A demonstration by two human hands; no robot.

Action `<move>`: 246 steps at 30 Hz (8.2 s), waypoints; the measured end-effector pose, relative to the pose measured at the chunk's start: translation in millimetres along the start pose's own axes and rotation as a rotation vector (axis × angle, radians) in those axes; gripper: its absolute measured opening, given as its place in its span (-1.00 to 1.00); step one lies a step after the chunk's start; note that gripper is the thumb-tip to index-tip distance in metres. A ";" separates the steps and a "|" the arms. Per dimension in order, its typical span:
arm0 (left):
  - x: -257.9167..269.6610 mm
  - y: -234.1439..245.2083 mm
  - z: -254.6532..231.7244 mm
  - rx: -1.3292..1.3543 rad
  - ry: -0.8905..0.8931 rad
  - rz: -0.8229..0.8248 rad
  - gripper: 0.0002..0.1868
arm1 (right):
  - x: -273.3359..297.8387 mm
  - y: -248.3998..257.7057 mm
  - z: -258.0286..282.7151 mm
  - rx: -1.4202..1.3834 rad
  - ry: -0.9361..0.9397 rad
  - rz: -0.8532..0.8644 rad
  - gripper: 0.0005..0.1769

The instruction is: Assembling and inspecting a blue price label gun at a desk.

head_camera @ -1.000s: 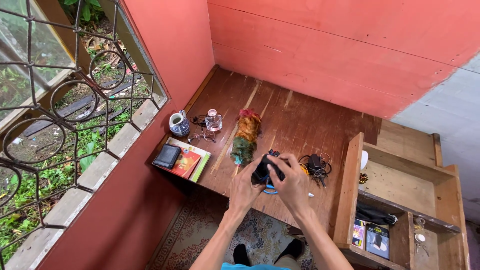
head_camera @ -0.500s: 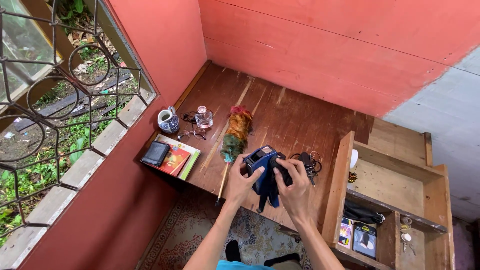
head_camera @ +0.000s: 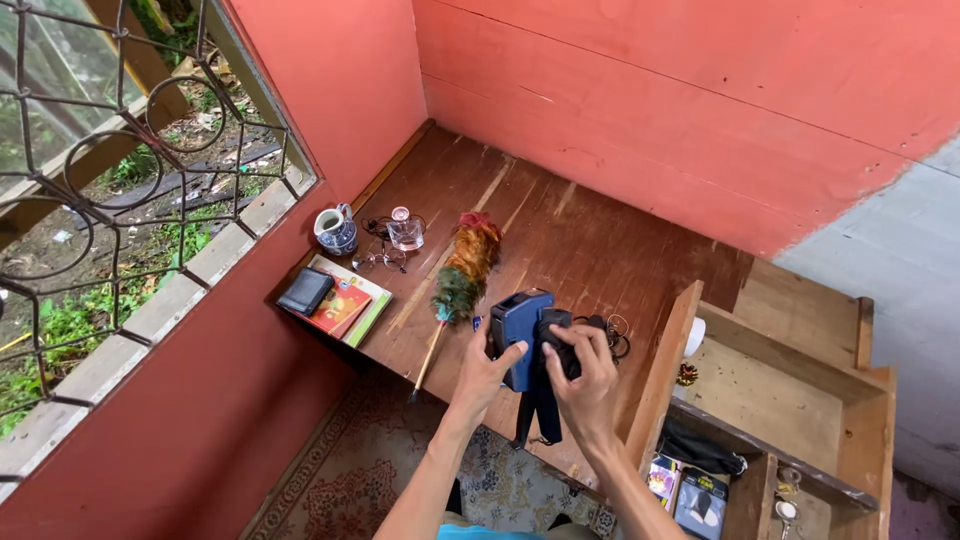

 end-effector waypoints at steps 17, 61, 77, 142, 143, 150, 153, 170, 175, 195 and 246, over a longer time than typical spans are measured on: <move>46.5 -76.9 10.6 0.055 -0.029 0.090 -0.16 | 0.2 69.9 -30.7 -0.086 0.173 0.119 -0.68; 49.5 -84.6 64.8 0.154 -0.031 -0.302 -0.35 | 27.9 74.3 -67.5 -0.415 0.130 0.337 -0.75; 82.3 -91.8 43.5 -0.551 -0.122 -0.430 -0.36 | 7.2 70.6 -66.8 -0.276 0.142 0.278 -0.72; 79.6 -92.0 33.3 -0.416 -0.236 -0.414 -0.35 | 20.0 70.1 -62.4 -0.386 -0.143 0.368 -0.73; 75.9 -92.8 39.4 -0.181 -0.180 -0.425 -0.35 | 23.5 67.0 -68.3 -0.429 -0.279 0.443 -0.72; 78.7 -88.7 20.7 -0.161 -0.224 -0.459 -0.21 | 42.2 50.5 -97.7 -0.368 -0.117 0.449 -0.71; 82.5 -96.5 15.9 -0.176 -0.032 -0.445 -0.15 | 27.1 49.0 -94.2 -0.378 -0.262 0.473 -0.69; 94.2 -87.5 16.6 -0.674 -0.072 -0.512 -0.30 | 20.1 56.1 -90.7 -0.217 -0.203 0.595 -0.24; 97.6 -85.9 -7.8 -1.044 -0.234 -0.687 0.03 | 34.4 35.7 -149.7 -0.515 -0.280 0.633 -0.35; 79.7 -29.7 25.7 -0.136 -0.182 -0.469 -0.52 | 9.9 67.2 -73.5 -0.141 0.259 0.369 -0.68; 18.6 91.5 -95.6 -0.422 -0.179 0.141 -0.34 | -16.9 -65.6 35.6 0.090 -0.137 0.057 -0.77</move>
Point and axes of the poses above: each hand's wrist, its own x-axis away from the middle knuckle, its own y-axis out of the back of the hand, z = x × y, the point moved 3 cm from there along -x, towards the middle knuckle, and after that the axes turned 2 degrees about x, right-handed, at the moved point
